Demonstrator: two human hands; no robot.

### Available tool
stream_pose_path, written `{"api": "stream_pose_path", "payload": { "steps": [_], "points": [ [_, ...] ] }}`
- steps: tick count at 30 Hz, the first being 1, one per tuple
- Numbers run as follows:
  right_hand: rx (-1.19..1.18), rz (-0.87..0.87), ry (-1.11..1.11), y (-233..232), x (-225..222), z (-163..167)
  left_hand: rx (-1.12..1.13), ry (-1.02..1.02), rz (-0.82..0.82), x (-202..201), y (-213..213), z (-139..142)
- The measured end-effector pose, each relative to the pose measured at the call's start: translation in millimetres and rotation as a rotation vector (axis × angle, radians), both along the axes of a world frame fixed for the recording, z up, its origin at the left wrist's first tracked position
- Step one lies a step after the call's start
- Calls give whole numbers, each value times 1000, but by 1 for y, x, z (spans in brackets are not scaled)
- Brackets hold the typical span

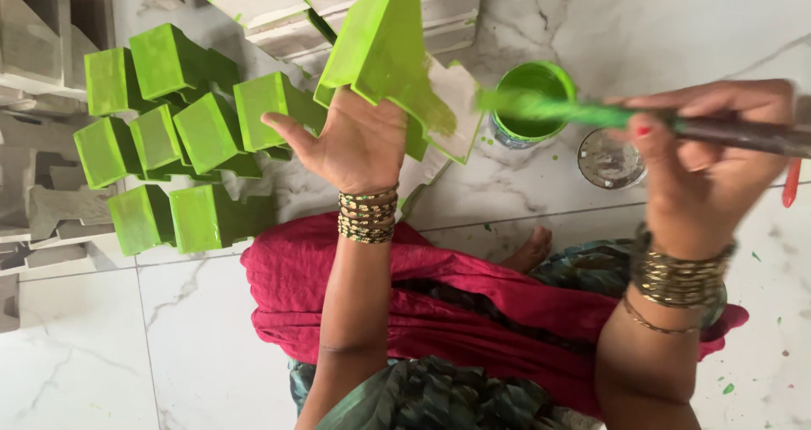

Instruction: The person sits on the floor painting small cut craft pieces bright green with a wide brush, dipping the brush into a paint cup and coating each face of a piece, then setting finished pieces with a group of already painted ones. They briefly turn over an unpainted piece and resume brushing its bare surfaces.

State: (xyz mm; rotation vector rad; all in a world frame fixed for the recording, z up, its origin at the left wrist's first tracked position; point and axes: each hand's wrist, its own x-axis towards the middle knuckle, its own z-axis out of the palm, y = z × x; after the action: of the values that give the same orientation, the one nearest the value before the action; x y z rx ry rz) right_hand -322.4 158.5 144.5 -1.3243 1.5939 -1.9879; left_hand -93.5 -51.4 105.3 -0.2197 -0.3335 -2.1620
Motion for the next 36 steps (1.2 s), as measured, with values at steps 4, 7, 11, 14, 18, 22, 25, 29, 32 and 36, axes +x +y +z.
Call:
{"api": "stream_pose_path", "payload": {
  "steps": [4, 7, 11, 14, 18, 22, 25, 29, 32, 36],
  "points": [
    [163, -153, 0, -4, -26, -40, 120, -280, 138, 7, 1, -2],
    [264, -143, 126, -32, -33, -86, 112, -201, 59, 7, 3, -9],
    [384, -122, 59, -71, -20, -137, 117, -157, 19, 9, 7, -20],
    [457, -23, 51, -85, -14, -151, 128, -147, 23, 14, 8, -23],
    [360, -41, 264, -76, -27, -142, 114, -138, 22, 24, 7, -20],
    [270, 117, -96, -44, -51, -116, 120, -179, 61, 29, 7, -16],
    [256, 113, -126, -22, -58, -93, 135, -136, 60, 24, 7, -17],
    [188, 56, -166, -6, -57, -68, 128, -84, 27, 20, 10, -19],
    [225, 62, -69, -7, -58, -62, 107, -78, 3, 17, 11, -21],
    [200, 26, -84, -2, -64, -62, 135, -110, 11, 16, 11, -21]
  ]
}}
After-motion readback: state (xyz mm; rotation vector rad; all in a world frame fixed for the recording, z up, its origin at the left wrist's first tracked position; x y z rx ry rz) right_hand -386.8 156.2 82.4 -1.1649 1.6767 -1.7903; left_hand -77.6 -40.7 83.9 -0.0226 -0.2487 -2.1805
